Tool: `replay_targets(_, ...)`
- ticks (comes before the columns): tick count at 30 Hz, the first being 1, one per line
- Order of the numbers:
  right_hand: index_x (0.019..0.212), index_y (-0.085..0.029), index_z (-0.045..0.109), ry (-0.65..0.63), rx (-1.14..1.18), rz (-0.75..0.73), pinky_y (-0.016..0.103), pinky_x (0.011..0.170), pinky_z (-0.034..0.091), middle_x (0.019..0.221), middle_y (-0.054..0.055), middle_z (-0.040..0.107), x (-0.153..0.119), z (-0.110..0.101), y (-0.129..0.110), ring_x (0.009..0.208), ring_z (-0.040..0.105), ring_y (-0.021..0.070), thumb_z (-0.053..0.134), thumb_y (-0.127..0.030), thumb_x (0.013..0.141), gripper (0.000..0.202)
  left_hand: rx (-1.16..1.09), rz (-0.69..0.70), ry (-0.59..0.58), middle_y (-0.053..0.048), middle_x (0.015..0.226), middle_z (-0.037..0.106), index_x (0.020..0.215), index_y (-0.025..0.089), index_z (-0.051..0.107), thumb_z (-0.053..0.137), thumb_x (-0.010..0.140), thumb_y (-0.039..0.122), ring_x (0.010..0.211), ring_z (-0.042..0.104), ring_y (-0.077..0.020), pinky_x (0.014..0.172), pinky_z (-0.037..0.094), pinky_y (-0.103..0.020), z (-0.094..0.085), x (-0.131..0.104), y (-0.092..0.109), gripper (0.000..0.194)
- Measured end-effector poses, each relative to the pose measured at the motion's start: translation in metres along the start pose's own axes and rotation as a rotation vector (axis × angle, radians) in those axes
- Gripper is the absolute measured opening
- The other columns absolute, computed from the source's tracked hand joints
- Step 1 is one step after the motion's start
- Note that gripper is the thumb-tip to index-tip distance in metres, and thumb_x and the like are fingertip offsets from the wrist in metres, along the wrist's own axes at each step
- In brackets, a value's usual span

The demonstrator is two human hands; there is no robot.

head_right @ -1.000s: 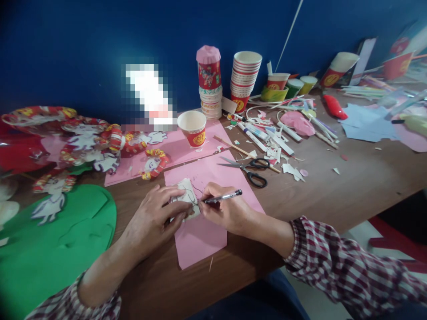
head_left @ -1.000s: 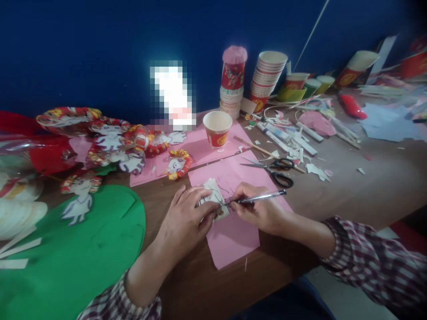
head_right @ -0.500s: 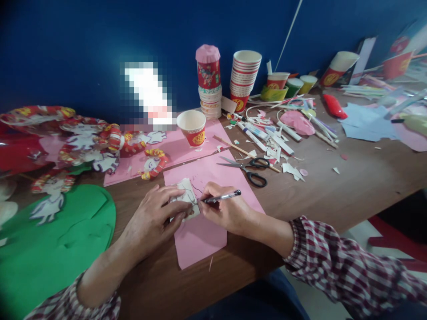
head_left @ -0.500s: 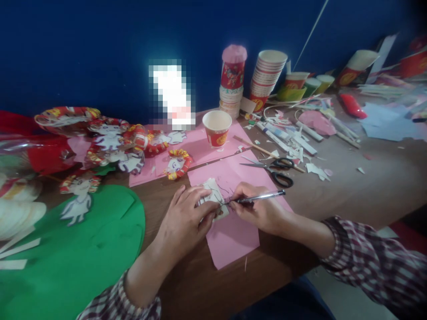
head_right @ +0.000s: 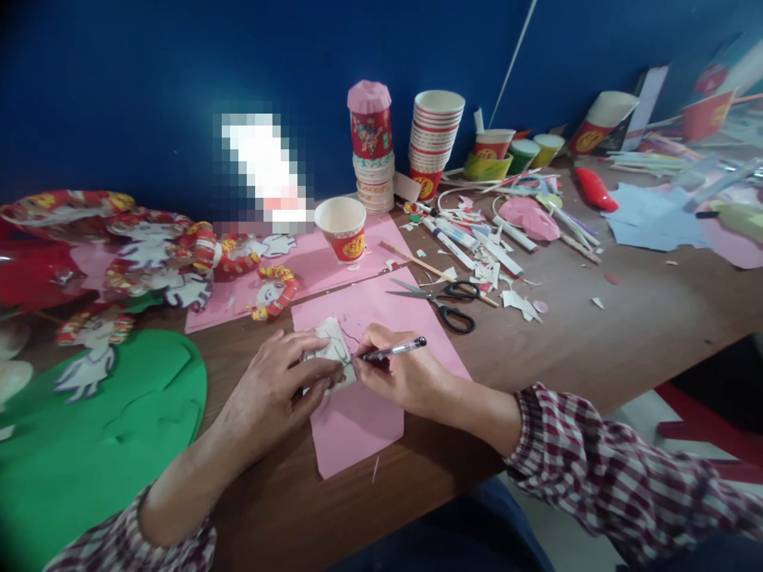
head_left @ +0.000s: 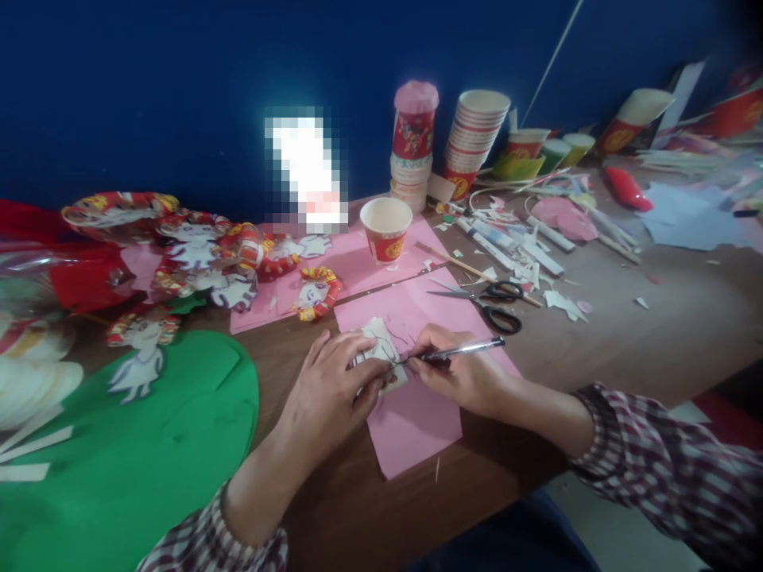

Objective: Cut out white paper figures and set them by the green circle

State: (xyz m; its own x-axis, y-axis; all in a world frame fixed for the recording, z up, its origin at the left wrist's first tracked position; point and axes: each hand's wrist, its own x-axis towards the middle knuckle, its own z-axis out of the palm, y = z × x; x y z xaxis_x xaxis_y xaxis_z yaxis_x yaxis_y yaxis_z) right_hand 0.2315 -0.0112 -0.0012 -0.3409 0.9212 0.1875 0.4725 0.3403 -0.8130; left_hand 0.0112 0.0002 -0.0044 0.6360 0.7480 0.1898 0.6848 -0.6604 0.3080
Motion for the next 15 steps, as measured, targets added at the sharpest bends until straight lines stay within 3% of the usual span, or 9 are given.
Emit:
replay_targets(9, 0.077, -0.017, 0.05, 0.122, 0.278, 0.171, 0.02, 0.048, 0.037, 0.061, -0.005, 0.051, 0.0054, -0.0046, -0.0003, 0.051, 0.046, 0.007, 0.055, -0.018, 0.083, 0.007, -0.011, -0.006, -0.022, -0.005, 0.118, 0.061, 0.107, 0.026, 0.06, 0.054, 0.084, 0.022, 0.117, 0.051, -0.024, 0.105, 0.032, -0.049, -0.0005, 0.0002, 0.0006, 0.024)
replay_targets(15, 0.081, -0.017, 0.051, 0.123, 0.405, 0.219, 0.018, 0.044, 0.038, 0.063, -0.003, 0.057, 0.007, -0.0082, 0.0005, 0.05, 0.051, 0.0076, 0.056, -0.026, 0.085, 0.011, -0.037, -0.023, -0.056, -0.005, 0.114, 0.063, 0.103, 0.024, 0.058, 0.053, 0.083, 0.023, 0.114, 0.051, -0.0229, 0.102, 0.034, -0.046, -0.0046, 0.0028, 0.0037, 0.02)
